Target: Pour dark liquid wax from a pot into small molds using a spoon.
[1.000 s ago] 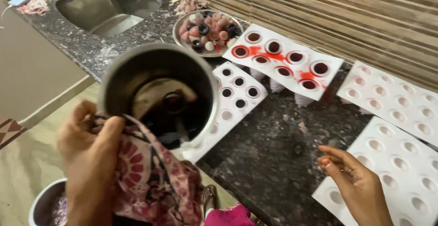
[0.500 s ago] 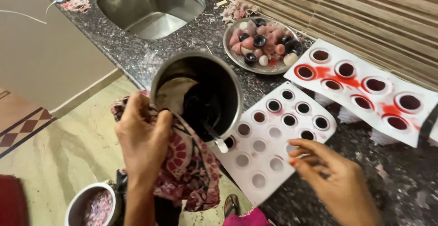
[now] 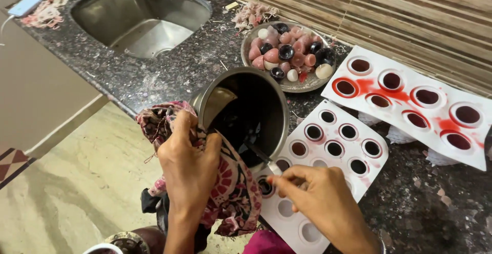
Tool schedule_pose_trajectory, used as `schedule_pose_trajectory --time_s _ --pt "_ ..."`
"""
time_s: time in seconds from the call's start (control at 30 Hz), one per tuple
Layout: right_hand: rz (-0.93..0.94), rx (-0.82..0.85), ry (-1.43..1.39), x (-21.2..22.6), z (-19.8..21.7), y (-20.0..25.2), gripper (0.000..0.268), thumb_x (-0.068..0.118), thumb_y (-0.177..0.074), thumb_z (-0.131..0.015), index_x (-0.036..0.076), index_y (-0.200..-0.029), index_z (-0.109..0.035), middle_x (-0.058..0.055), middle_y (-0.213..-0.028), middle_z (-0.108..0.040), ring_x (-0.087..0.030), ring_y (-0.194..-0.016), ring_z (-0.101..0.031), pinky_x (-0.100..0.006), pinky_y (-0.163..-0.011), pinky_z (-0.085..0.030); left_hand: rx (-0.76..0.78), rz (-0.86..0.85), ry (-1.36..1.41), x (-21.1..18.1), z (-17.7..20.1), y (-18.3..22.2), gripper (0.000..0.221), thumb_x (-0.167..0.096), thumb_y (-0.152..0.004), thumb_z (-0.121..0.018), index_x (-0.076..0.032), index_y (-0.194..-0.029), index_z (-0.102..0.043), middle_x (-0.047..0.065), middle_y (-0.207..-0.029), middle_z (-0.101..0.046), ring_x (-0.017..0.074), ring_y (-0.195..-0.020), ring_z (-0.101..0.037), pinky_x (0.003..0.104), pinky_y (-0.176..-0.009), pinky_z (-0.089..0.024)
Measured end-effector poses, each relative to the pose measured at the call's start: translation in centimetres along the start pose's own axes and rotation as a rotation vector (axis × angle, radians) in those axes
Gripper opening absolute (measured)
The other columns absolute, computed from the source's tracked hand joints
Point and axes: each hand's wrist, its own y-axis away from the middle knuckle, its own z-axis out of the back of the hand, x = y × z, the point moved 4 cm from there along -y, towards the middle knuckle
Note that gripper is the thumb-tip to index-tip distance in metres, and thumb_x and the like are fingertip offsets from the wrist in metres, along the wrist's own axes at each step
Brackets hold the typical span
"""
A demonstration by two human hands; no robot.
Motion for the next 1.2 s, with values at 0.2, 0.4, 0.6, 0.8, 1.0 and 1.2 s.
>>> schedule_pose_trajectory --time_s 0.2,0.4,0.6,0.8,1.0,1.2 --pt "0.025 -0.163 -0.146 -0.8 1.4 -1.9 0.024 0.031 -0.086 -0.077 0.012 -0.1 -0.083 -0.003 -0.067 -0.082 -0.014 -0.05 -0.073 -0.027 -0.045 -0.055 0.028 -0.039 0.08 0.2 -1.0 -0.7 0.025 -0.004 -0.081 -0.072 0.001 -0.1 -0.057 0.019 -0.08 -0.067 0.0329 -0.065 -0.068 0.041 -0.061 -0.052" --pt "0.209 -0.4 -0.009 1.0 3.4 -2.3 0.023 0.024 -0.088 -0.073 0.009 -0.106 -0.079 -0.007 -0.07 -0.079 -0.009 -0.059 -0.077 -0.026 -0.05 -0.057 0.056 -0.108 0.096 -0.6 -1.4 -0.4 0.025 -0.002 -0.081 -0.073 0.0 -0.101 -0.057 0.02 -0.084 -0.07 0.0354 -0.076 -0.072 0.041 -0.066 -0.054" --pt "0.266 -0.439 -0.201 1.6 3.9 -3.2 0.021 0.016 -0.092 -0.071 0.008 -0.11 -0.078 -0.006 -0.08 -0.08 -0.012 -0.069 -0.078 -0.026 -0.055 -0.059 0.077 -0.148 0.159 -1.3 -1.3 0.1 0.03 0.001 -0.08 -0.072 0.001 -0.106 -0.057 0.02 -0.091 -0.07 0.0363 -0.08 -0.073 0.04 -0.065 -0.054" --pt "0.38 -0.502 -0.29 2.3 3.5 -3.2 0.023 0.008 -0.089 -0.075 0.005 -0.112 -0.076 -0.006 -0.088 -0.081 -0.008 -0.074 -0.076 -0.021 -0.063 -0.06 0.075 -0.205 0.207 -1.2 -1.5 0.2 0.028 0.001 -0.081 -0.071 0.0 -0.105 -0.056 0.021 -0.089 -0.068 0.0397 -0.082 -0.069 0.044 -0.068 -0.052" --pt "0.501 -0.582 -0.404 1.3 3.7 -4.1 0.02 0.003 -0.092 -0.076 0.001 -0.112 -0.077 -0.006 -0.09 -0.079 -0.01 -0.077 -0.072 -0.021 -0.066 -0.056 0.067 -0.23 0.186 -1.2 -1.6 -0.2 0.027 -0.001 -0.08 -0.071 0.0 -0.102 -0.055 0.021 -0.085 -0.066 0.041 -0.078 -0.067 0.046 -0.067 -0.05" --pt "0.554 -0.609 -0.525 1.2 5.5 -2.9 0.017 0.0 -0.094 -0.073 -0.002 -0.11 -0.076 -0.008 -0.092 -0.078 -0.012 -0.08 -0.076 -0.024 -0.072 -0.065 0.049 -0.256 0.197 -0.8 -1.8 -0.4 0.027 -0.001 -0.081 -0.071 0.0 -0.102 -0.054 0.022 -0.086 -0.066 0.0406 -0.079 -0.068 0.046 -0.067 -0.05"
